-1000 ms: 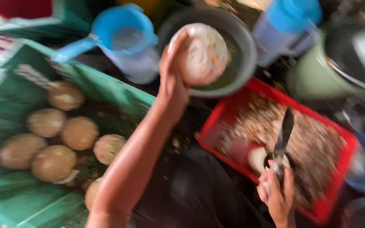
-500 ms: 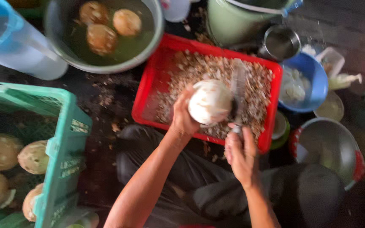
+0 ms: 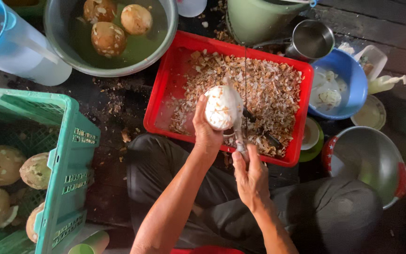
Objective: The person sits on the floor and uses a knife to shave the brown outer husk off coconuts, rotating each coconut and trimming it until the white shell is exposed. Peeled coconuts are placed into a basin of water, and husk shavings collect in a red tray, with unpeeled coconuts taken from a green crate.
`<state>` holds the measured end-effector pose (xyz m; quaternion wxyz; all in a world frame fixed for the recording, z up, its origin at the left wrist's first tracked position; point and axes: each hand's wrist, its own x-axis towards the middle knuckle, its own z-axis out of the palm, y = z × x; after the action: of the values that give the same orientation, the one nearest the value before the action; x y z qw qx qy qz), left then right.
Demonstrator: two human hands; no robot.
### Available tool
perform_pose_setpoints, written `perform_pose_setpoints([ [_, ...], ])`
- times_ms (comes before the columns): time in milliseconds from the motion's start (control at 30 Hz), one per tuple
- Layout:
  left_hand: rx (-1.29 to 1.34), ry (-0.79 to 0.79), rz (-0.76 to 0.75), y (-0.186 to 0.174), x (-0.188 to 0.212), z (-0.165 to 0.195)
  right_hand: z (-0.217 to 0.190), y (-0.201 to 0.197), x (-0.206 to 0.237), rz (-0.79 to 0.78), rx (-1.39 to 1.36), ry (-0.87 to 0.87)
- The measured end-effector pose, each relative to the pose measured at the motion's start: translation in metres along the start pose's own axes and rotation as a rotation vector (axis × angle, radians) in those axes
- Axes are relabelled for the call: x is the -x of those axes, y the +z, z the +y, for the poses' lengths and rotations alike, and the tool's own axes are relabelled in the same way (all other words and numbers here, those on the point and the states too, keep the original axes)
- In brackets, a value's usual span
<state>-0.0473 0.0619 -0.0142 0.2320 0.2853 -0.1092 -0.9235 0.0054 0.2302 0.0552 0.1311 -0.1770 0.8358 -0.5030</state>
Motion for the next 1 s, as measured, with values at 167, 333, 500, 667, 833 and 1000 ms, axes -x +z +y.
perform_pose_setpoints([
  [167,0.034,0.011,-0.032,0.002,-0.004,-0.007,0.011,0.001,-0.003,0.154,-0.179,-0.099],
  [333,-0.057,-0.035,-0.046,0.003,-0.005,-0.011,0.023,0.001,-0.019,0.128,0.24,-0.257],
  [500,-1.049,0.355,-0.033,-0.009,-0.002,0.008,0.033,0.005,-0.026,0.047,0.184,0.012],
  [667,-1.447,0.486,-0.033,-0.024,0.01,0.031,0.04,0.014,-0.024,0.036,0.245,-0.107],
  [833,-1.52,0.691,-0.131,-0.007,0.022,0.042,0.043,0.016,-0.019,0.063,0.478,-0.152],
  [1000,-1.622,1.209,-0.468,0.053,0.017,0.048,0.043,0.011,-0.016,0.043,0.539,-0.228],
])
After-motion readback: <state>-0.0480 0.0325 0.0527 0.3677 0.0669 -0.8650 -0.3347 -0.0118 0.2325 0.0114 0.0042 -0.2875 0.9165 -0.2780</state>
